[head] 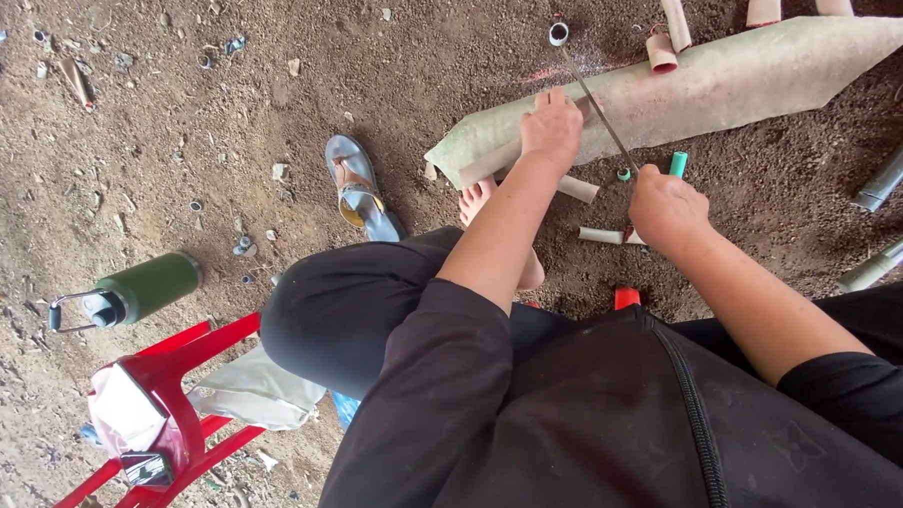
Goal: Cutting a PVC pipe using a manual hacksaw blade while sitting on the ground.
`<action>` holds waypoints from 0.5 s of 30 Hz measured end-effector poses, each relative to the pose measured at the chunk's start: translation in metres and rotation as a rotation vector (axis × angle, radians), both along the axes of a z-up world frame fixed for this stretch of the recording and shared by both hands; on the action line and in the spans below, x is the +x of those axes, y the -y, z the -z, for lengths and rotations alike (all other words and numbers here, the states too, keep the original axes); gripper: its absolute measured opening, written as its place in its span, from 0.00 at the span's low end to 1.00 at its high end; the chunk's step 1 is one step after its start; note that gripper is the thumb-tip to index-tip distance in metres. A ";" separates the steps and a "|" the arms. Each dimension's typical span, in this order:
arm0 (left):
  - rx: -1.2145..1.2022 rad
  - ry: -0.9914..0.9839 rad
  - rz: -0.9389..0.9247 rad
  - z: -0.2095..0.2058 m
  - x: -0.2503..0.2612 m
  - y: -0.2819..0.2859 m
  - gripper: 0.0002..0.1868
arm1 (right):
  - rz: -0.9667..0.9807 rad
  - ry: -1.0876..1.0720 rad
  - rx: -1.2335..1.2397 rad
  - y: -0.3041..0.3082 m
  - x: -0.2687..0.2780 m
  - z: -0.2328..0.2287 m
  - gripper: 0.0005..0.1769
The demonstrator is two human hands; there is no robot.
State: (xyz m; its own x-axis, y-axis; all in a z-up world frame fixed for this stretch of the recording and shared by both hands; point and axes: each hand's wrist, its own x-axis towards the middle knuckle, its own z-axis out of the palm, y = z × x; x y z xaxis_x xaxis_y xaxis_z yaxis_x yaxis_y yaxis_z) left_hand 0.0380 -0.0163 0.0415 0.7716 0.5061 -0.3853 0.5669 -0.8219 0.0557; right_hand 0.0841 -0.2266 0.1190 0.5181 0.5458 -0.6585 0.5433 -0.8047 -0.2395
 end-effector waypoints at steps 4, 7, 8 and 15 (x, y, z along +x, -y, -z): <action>-0.026 -0.086 0.010 -0.008 0.005 -0.004 0.13 | 0.027 -0.071 -0.101 -0.014 0.004 -0.023 0.10; -0.081 -0.084 0.034 -0.016 0.010 -0.009 0.09 | 0.045 -0.072 -0.054 -0.018 0.009 -0.026 0.13; -0.085 -0.077 0.035 -0.013 0.008 -0.009 0.09 | 0.039 -0.099 -0.076 -0.021 0.009 -0.031 0.14; -0.073 -0.076 0.061 -0.016 0.006 -0.010 0.08 | 0.039 -0.089 -0.024 -0.032 0.015 -0.008 0.20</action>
